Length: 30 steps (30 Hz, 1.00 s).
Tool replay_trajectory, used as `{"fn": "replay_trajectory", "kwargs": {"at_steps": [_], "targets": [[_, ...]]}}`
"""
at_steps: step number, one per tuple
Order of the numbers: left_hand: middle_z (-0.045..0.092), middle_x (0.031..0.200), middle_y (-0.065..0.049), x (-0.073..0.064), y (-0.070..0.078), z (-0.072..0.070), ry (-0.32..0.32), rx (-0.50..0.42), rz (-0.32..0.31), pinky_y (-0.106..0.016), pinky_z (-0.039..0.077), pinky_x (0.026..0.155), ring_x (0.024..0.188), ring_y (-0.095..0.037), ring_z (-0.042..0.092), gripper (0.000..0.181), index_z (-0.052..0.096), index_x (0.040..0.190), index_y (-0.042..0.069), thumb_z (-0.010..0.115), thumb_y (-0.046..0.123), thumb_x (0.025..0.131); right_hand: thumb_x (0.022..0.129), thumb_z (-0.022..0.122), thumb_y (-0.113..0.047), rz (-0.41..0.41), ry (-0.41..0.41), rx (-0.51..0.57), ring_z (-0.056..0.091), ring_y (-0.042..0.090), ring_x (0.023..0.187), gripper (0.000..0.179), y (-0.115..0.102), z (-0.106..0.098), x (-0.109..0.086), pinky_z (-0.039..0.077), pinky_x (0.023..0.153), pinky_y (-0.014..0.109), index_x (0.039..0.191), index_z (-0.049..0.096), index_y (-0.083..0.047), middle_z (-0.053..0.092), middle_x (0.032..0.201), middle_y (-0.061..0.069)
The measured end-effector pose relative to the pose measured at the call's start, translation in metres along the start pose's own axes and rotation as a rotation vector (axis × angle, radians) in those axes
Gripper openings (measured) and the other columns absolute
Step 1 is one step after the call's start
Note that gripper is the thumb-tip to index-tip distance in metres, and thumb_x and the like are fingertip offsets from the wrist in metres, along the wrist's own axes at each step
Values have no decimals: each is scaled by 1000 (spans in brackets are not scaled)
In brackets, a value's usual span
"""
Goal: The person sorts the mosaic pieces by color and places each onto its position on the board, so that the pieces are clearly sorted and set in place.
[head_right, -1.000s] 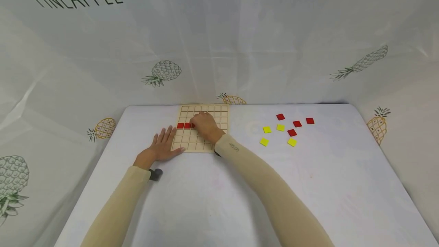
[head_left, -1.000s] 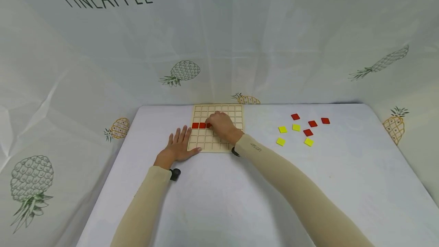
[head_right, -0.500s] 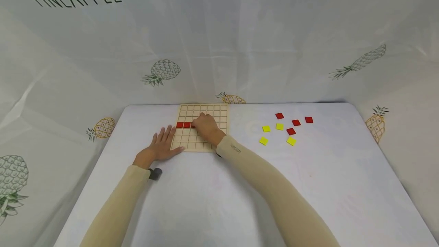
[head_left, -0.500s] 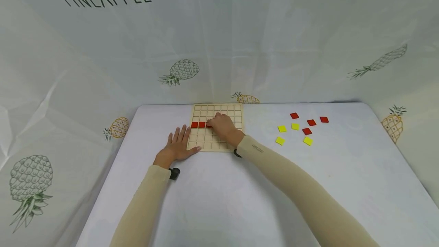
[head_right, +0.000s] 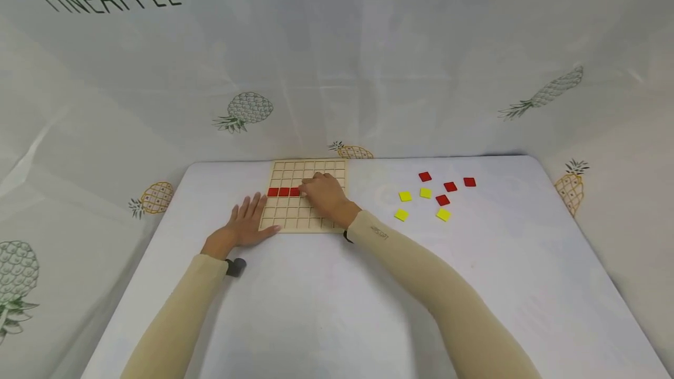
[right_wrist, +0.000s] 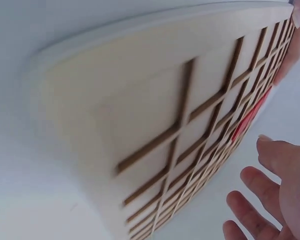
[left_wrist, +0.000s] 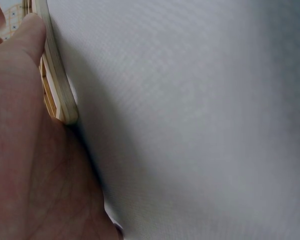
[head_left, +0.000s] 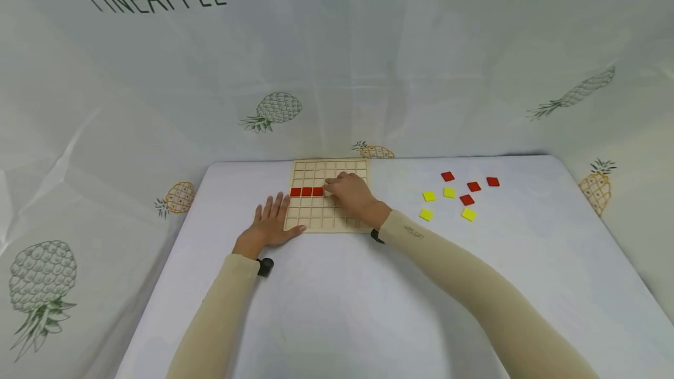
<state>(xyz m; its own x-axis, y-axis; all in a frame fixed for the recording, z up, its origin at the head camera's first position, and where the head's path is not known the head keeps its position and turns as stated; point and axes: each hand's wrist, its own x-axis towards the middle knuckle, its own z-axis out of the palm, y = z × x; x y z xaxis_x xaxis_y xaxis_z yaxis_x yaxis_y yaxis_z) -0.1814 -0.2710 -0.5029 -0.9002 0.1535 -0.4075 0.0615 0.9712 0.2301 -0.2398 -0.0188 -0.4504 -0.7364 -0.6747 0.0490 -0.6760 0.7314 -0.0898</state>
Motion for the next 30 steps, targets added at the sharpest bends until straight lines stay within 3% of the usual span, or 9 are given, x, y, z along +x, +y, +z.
{"fn": "replay_trajectory", "kwargs": {"at_steps": [14,30], "targets": [[-18,175,-19,-3,-1,-3,-11,-58,14,-63,-11,127,161,-43,-17,106,-13,168,3,48,63,104,99,77,-16,58,133,-18,64,28,128,39,61,-5,-60,48,112,47,138,72,-12,66,146,8],[-16,176,-20,-3,-1,-2,-2,-70,26,-64,-9,127,161,-44,-15,106,-10,168,3,48,64,104,95,80,-12,206,151,-23,64,39,127,45,129,-13,-119,48,111,54,138,70,-4,65,145,18]]}}
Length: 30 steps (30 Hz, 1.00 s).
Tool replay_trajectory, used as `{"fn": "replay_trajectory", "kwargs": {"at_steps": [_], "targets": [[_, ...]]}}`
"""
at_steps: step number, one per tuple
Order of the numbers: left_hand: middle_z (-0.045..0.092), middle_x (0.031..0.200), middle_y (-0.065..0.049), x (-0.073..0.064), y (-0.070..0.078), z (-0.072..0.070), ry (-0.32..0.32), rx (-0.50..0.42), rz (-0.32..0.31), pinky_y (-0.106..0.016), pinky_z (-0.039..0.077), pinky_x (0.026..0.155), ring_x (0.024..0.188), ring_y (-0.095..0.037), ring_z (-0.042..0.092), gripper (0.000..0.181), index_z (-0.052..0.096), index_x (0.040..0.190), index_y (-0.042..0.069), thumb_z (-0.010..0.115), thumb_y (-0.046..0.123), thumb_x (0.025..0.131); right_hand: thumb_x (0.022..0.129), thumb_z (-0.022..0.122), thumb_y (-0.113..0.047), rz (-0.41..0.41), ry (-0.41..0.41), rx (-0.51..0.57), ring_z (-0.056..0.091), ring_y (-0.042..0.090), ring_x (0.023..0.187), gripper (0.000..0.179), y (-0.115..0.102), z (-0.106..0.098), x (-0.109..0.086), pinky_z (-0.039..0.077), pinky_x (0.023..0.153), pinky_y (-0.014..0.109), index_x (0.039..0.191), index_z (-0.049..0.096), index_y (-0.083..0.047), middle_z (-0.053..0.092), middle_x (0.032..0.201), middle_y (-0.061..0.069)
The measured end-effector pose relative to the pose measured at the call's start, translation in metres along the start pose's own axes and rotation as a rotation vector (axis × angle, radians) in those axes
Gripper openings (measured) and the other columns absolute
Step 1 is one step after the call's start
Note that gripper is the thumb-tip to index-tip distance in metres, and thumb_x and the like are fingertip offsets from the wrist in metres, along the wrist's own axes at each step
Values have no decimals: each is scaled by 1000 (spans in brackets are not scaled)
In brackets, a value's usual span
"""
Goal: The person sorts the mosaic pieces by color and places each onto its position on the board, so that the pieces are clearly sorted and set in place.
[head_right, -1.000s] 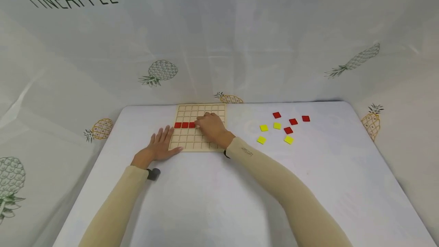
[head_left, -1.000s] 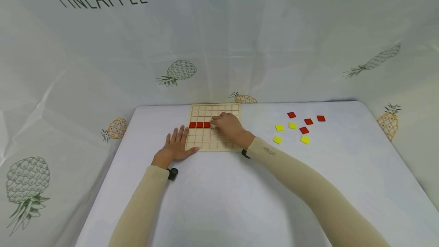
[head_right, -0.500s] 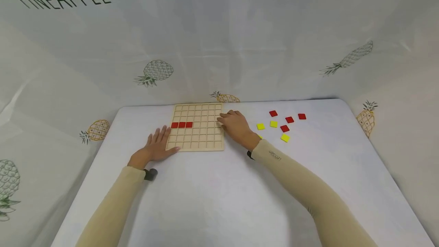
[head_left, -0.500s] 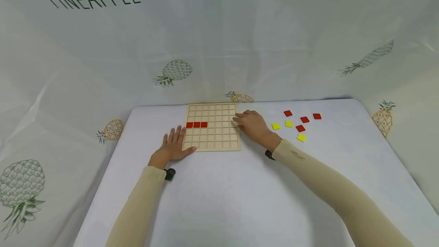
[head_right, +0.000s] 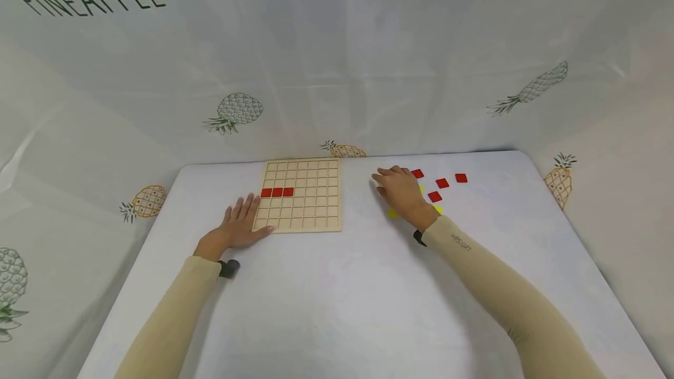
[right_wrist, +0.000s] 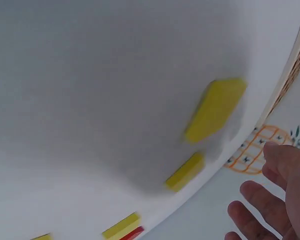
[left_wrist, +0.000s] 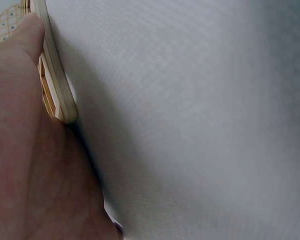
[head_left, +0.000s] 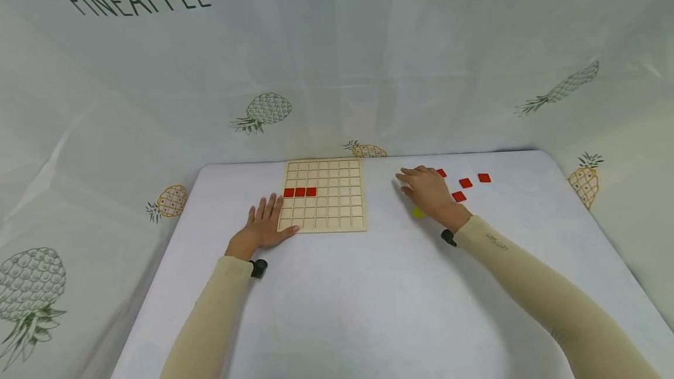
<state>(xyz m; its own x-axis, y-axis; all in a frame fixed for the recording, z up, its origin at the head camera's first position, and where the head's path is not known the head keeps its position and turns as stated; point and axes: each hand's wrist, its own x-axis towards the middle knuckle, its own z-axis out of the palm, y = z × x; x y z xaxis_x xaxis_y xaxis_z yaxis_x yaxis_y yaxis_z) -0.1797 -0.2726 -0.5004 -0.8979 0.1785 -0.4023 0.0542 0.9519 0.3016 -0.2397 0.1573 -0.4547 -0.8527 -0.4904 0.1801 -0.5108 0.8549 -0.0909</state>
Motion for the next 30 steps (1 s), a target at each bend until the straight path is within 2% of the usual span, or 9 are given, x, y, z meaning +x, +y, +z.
{"fn": "replay_trajectory", "kwargs": {"at_steps": [6,15,30], "targets": [[-16,176,-20,-1,0,0,-1,-2,3,-64,-9,127,161,-44,-15,106,-10,168,3,49,63,104,97,78,-13,84,-41,9,60,42,131,48,25,3,-10,46,112,60,142,66,-3,62,148,20],[-16,176,-19,-1,0,-1,-1,6,1,-63,-9,127,162,-43,-15,105,-11,168,4,48,63,104,98,76,-12,147,-77,-14,56,47,134,51,55,3,-18,43,113,64,145,62,1,61,148,24],[-16,176,-20,-2,2,-2,-9,14,-6,-64,-8,127,161,-44,-15,105,-10,168,3,48,63,104,100,72,-11,261,-168,-15,54,52,132,53,79,0,-19,41,113,67,148,56,5,57,148,31]]}}
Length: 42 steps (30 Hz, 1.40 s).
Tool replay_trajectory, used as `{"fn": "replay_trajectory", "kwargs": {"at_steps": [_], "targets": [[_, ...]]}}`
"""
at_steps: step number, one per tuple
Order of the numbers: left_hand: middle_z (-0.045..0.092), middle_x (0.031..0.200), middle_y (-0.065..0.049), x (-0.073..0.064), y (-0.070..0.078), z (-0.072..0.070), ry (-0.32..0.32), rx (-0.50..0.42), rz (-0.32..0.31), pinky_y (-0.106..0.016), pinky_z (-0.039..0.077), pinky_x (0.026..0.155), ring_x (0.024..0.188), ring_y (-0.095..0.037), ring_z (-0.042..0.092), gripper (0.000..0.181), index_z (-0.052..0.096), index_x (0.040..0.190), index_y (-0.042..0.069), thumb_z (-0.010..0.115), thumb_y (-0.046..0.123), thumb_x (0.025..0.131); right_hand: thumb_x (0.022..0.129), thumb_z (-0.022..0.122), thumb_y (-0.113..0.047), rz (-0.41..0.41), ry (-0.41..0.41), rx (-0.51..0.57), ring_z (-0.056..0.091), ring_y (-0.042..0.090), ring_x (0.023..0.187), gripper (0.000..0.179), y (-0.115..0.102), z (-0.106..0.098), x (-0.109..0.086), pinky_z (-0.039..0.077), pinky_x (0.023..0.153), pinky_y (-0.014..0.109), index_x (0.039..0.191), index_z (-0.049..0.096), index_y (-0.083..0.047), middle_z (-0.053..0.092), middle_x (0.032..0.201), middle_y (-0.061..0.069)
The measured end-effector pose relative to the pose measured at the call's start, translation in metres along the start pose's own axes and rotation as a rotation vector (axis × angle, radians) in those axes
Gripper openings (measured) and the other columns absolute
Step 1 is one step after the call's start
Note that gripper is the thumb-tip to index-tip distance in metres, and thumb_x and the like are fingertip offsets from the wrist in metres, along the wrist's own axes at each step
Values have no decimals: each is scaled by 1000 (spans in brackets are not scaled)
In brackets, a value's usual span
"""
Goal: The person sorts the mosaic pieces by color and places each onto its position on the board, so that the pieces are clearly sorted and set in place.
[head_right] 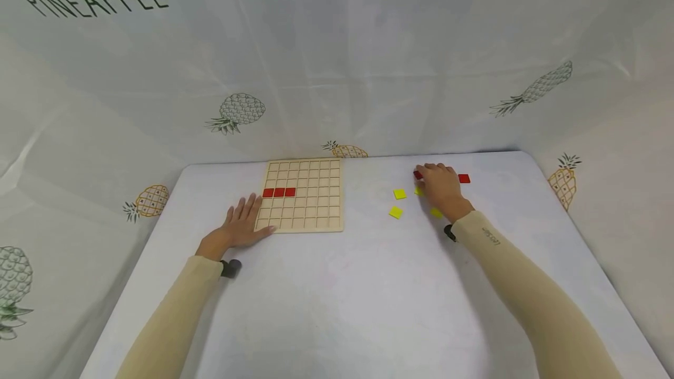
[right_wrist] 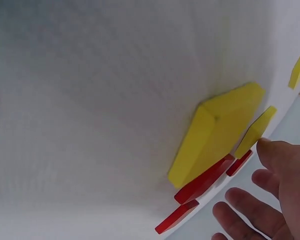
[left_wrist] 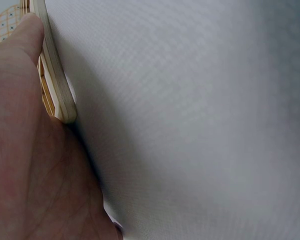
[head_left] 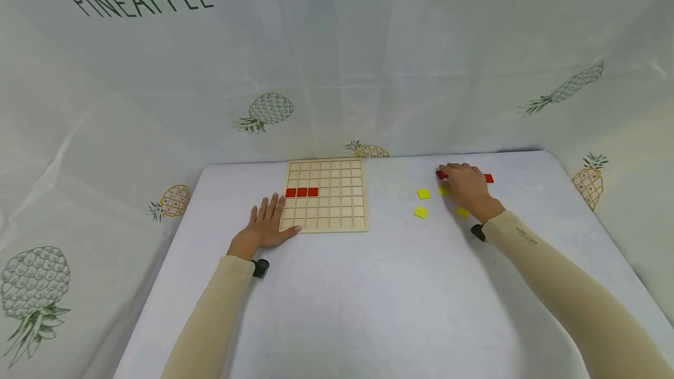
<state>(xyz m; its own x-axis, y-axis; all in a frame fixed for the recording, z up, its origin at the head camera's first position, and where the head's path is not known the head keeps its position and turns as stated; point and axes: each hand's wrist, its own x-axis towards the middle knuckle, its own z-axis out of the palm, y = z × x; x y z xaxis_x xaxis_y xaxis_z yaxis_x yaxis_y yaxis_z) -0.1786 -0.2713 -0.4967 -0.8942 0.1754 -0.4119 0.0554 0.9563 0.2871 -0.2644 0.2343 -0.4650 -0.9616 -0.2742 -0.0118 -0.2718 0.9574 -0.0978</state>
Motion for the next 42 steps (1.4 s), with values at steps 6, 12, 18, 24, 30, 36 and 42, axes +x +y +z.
{"fn": "replay_trajectory", "kwargs": {"at_steps": [6,12,18,24,30,36,42], "targets": [[-15,176,-20,1,0,2,10,-1,3,-63,-8,127,162,-44,-15,105,-9,168,3,48,63,104,100,72,-11,19,-10,-6,58,51,123,52,2,1,2,45,109,66,147,56,5,61,141,32],[-15,176,-20,2,-1,4,10,1,6,-64,-8,127,162,-44,-14,105,-10,168,3,48,63,104,100,72,-10,19,9,-29,61,47,114,45,1,5,6,50,103,62,142,63,3,68,131,30],[-15,176,-20,4,-2,5,8,-1,7,-64,-8,127,162,-44,-14,105,-10,168,4,48,63,104,97,75,-5,-19,46,-32,62,44,103,36,-3,4,8,54,95,59,132,71,-1,74,119,27],[-15,176,-20,5,-1,4,7,1,6,-63,-8,127,162,-44,-15,106,-10,168,3,48,63,104,94,77,0,-70,88,-1,63,41,99,28,-5,5,9,55,88,55,121,78,-5,77,113,22],[-15,176,-20,7,-2,4,6,4,11,-63,-9,127,161,-44,-15,106,-11,168,4,48,64,104,95,76,-1,-65,81,-4,61,40,100,27,-7,5,9,56,87,53,122,78,-4,77,112,20],[-16,176,-20,6,-3,5,1,12,1,-63,-9,127,161,-44,-16,107,-11,168,4,48,65,103,95,76,0,-90,101,-7,60,40,101,23,-13,5,6,55,92,53,118,79,-1,74,105,19],[-16,176,-20,4,-3,4,6,6,1,-63,-10,127,161,-44,-16,106,-11,168,3,49,63,104,96,74,1,-94,100,-14,59,41,103,21,-15,4,7,54,97,56,116,79,0,74,108,20]]}}
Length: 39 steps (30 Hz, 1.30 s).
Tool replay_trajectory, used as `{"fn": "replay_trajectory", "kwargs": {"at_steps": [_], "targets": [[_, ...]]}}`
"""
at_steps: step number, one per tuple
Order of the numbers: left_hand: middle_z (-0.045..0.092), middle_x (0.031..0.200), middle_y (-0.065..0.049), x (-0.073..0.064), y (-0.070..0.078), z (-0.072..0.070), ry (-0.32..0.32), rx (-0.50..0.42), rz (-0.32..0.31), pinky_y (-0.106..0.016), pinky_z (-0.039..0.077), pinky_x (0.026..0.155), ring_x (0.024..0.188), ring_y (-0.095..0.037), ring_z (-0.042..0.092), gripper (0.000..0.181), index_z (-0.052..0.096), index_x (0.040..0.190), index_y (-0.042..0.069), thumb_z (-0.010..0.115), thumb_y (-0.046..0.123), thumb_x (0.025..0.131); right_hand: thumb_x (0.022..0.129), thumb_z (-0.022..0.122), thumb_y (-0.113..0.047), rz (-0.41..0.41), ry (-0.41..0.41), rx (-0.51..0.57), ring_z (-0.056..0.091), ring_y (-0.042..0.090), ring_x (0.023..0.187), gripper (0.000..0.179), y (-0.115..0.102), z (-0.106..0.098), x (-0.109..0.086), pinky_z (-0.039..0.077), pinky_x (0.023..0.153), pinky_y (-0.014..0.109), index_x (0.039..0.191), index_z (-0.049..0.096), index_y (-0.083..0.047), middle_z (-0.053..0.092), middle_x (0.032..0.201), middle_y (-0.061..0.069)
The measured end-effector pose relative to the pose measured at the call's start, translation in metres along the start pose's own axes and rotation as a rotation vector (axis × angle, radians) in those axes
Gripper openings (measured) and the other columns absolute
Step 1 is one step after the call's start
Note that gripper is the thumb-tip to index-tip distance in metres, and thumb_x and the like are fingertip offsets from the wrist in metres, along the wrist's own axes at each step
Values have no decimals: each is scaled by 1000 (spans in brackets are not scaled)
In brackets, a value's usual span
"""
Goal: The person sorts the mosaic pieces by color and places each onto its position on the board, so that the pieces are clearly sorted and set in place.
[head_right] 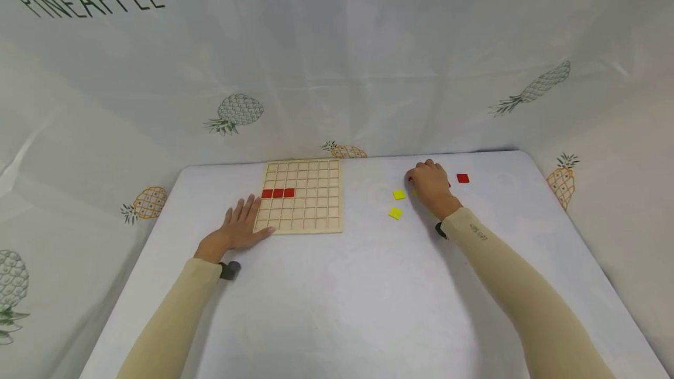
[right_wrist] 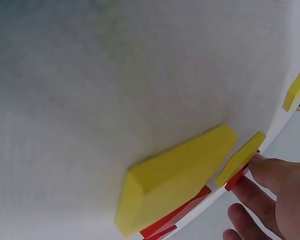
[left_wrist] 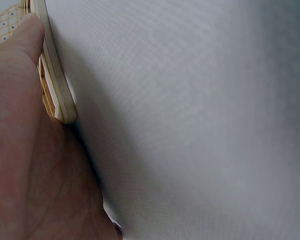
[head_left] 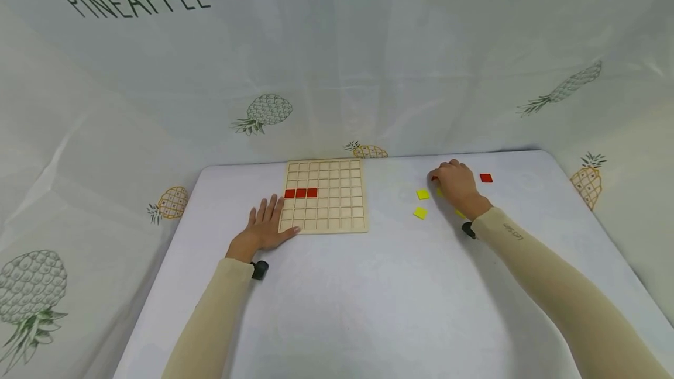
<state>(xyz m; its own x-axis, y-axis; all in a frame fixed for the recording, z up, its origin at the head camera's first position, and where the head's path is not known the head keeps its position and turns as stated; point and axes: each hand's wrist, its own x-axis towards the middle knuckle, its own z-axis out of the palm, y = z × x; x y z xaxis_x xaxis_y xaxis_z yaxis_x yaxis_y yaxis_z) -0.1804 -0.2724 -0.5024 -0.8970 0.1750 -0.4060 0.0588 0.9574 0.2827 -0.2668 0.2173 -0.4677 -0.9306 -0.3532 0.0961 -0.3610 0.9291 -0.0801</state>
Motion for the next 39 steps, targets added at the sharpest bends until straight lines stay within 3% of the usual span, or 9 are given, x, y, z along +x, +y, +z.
{"fn": "replay_trajectory", "kwargs": {"at_steps": [7,13,26,39], "targets": [[-16,176,-20,1,0,0,6,0,6,-64,-8,127,161,-44,-15,106,-10,168,3,49,63,104,97,72,2,-1,-2,27,60,41,109,25,-3,-3,0,52,101,57,122,77,2,76,115,20],[-15,176,-20,-1,0,1,10,-5,-1,-64,-8,127,162,-44,-14,106,-9,168,3,50,62,103,96,75,1,-54,69,30,64,41,108,27,-12,-4,2,55,99,53,123,77,1,77,116,19],[-17,176,-20,-3,2,-1,-2,-3,-10,-62,-11,127,161,-43,-17,105,-10,168,3,49,62,104,96,78,-4,-104,70,42,65,38,112,29,-47,-12,11,55,102,52,125,77,-1,78,119,16],[-16,176,-20,2,-2,2,2,-6,-8,-63,-10,127,161,-43,-16,106,-10,168,3,49,63,104,92,81,-2,-216,164,96,68,34,106,25,-81,-12,15,58,95,46,117,81,-2,79,114,13]]}}
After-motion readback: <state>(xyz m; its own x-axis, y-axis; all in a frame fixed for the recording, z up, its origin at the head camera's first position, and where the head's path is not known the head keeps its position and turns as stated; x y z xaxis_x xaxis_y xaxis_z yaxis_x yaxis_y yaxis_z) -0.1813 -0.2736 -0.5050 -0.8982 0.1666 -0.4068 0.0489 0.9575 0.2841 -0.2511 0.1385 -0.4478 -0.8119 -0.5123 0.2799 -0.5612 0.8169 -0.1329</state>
